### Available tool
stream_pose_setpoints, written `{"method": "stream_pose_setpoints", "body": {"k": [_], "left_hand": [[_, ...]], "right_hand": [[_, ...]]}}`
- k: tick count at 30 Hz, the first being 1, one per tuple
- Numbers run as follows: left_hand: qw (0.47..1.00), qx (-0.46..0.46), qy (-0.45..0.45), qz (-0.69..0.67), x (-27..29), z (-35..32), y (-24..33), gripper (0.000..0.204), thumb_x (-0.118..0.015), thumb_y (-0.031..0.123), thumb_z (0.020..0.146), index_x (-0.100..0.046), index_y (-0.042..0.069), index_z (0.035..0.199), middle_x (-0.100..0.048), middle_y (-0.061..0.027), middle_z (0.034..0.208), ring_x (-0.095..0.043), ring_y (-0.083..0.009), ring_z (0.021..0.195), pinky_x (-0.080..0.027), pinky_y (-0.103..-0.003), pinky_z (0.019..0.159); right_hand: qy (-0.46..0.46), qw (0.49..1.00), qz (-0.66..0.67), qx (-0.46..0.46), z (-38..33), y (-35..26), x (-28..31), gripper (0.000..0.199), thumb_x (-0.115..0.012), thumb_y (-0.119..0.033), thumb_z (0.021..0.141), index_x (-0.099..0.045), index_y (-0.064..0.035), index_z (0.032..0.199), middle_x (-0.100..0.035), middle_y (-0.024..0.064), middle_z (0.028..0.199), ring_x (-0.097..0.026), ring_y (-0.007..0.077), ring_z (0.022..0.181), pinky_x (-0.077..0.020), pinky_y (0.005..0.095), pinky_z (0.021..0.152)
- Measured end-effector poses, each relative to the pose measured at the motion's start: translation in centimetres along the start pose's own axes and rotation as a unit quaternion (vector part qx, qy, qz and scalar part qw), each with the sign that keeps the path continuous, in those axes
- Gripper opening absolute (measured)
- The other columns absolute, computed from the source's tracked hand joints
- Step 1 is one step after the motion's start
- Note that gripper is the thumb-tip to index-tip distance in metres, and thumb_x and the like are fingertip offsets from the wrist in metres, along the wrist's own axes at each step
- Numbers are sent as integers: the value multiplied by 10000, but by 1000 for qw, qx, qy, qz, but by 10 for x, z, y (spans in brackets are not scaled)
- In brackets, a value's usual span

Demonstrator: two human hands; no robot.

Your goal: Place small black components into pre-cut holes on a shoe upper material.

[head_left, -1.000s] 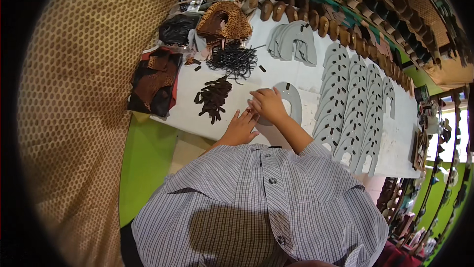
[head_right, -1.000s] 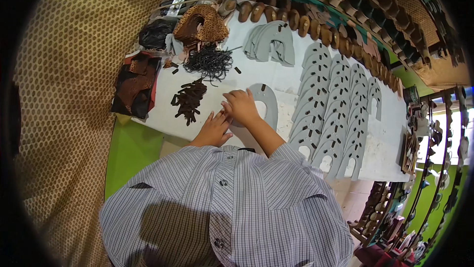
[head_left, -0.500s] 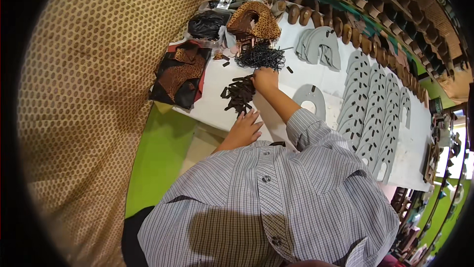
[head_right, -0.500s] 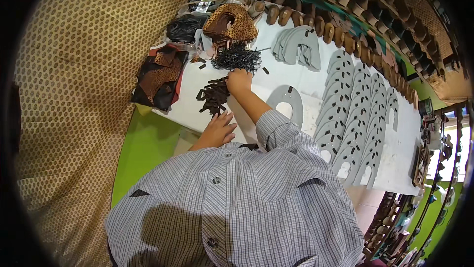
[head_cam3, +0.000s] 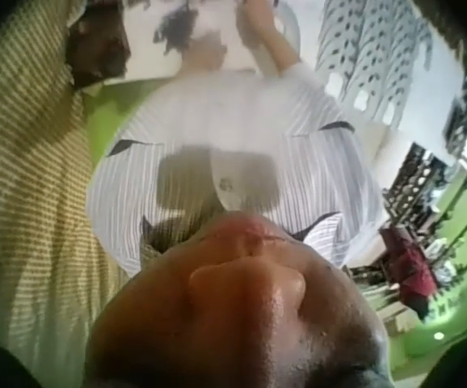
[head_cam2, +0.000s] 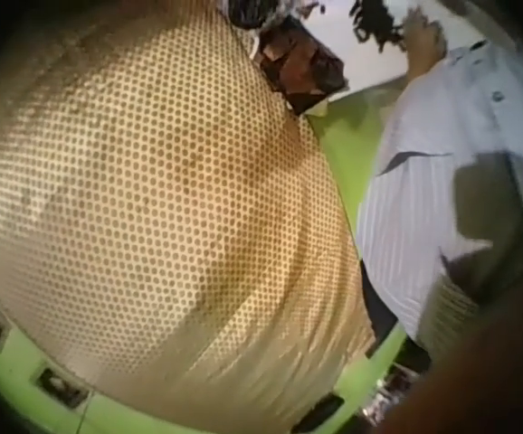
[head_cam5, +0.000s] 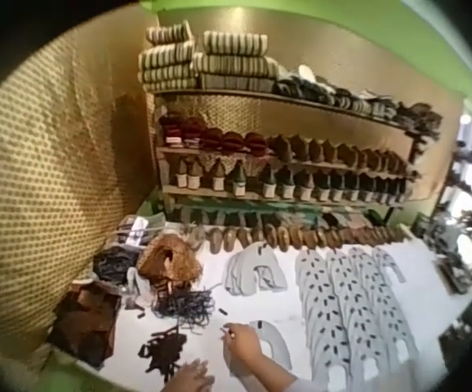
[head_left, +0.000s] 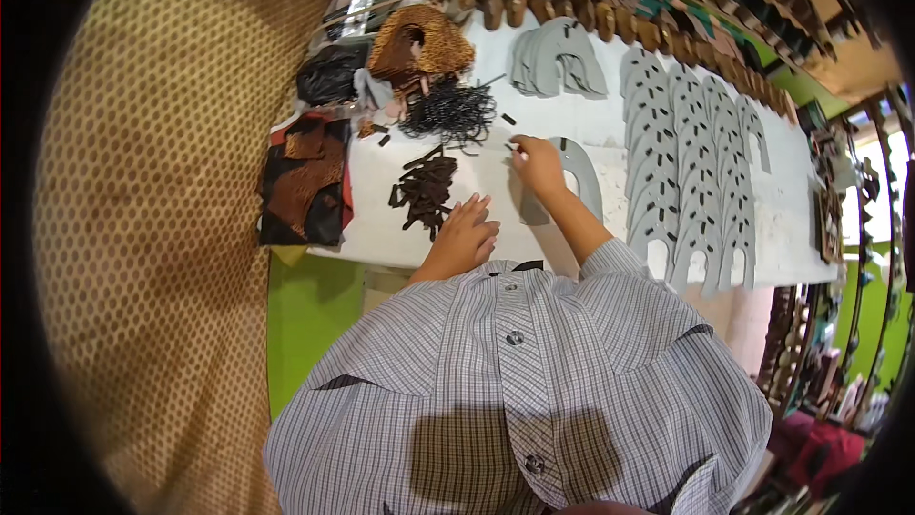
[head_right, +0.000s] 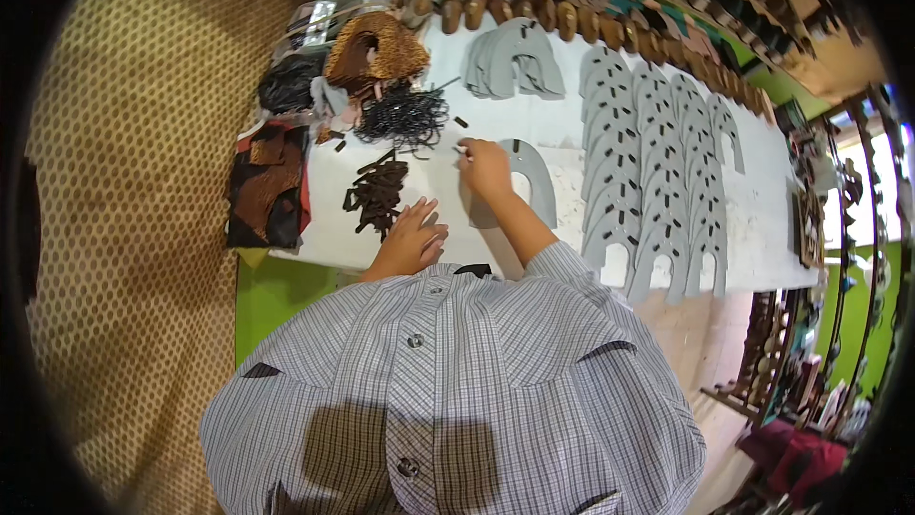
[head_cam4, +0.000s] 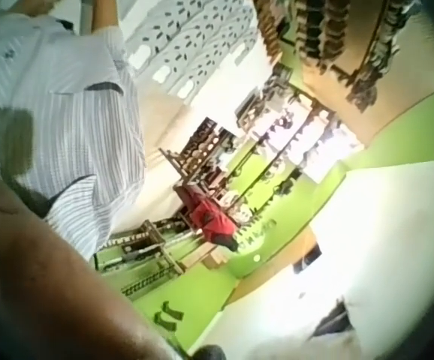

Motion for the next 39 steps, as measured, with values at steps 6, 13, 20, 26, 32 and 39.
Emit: {"method": "stream_pose_setpoints", "body": {"k": [6, 13, 20, 26, 32, 39], "left_hand": [[998, -49, -24, -26, -17, 55, -8, 239, -581, 196, 790, -630, 102, 1005, -406, -171, 1330, -349, -352, 1257, -264, -491, 1036], [1000, 1, 1, 17, -41, 155, -28, 418, -617, 268, 783, -555, 71, 1146, -376, -187, 1349, -339, -384, 1251, -275, -484, 1021], [996, -8, -24, 83, -59, 199, -30, 412, -633, 330, 764, -590, 104, 1105, -369, -184, 1352, -275, -378, 1289, -189, -516, 1049], [998, -7, -22, 52, -65, 207, -31, 341, -671, 332, 720, -630, 108, 974, -419, -150, 1325, -304, -361, 1277, -195, -505, 1043], [999, -8, -46, 17, -74, 213, -45, 385, -690, 410, 683, -669, 98, 908, -450, -100, 1307, -274, -349, 1290, -161, -557, 1041], [996, 8, -84, 22, -70, 216, -37, 425, -701, 461, 656, -703, 113, 901, -450, -59, 1328, -241, -350, 1309, -133, -588, 1035]], "right_hand": [[97, 985, -24, -144, -48, 75, 47, 150, -620, -125, 750, -668, -30, 856, -636, 129, 787, -608, 262, 714, -479, 339, 667], [69, 974, 14, -216, -51, 93, 52, 180, -630, -179, 774, -667, -27, 863, -659, 123, 785, -620, 221, 684, -476, 315, 654], [46, 971, 37, -231, -40, 94, 57, 178, -641, -179, 762, -676, -41, 869, -662, 118, 776, -626, 208, 690, -477, 299, 656], [28, 966, 40, -254, -38, 97, 54, 201, -655, -210, 743, -684, -54, 865, -664, 111, 780, -629, 205, 697, -479, 300, 657], [55, 972, -77, -216, -36, 91, 51, 210, -659, -232, 710, -686, -66, 837, -645, 107, 730, -618, 240, 671, -477, 328, 634], [117, 977, -124, -127, -47, 81, 48, 114, -655, -184, 717, -686, -112, 800, -636, 62, 735, -594, 242, 697, -452, 363, 634]]}}
Point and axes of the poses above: each hand's wrist, its own z-axis towards the middle knuckle, its own x-axis out of the back of the hand, y = z × x, the point moved 1 cm from there along z, towards the middle knuckle
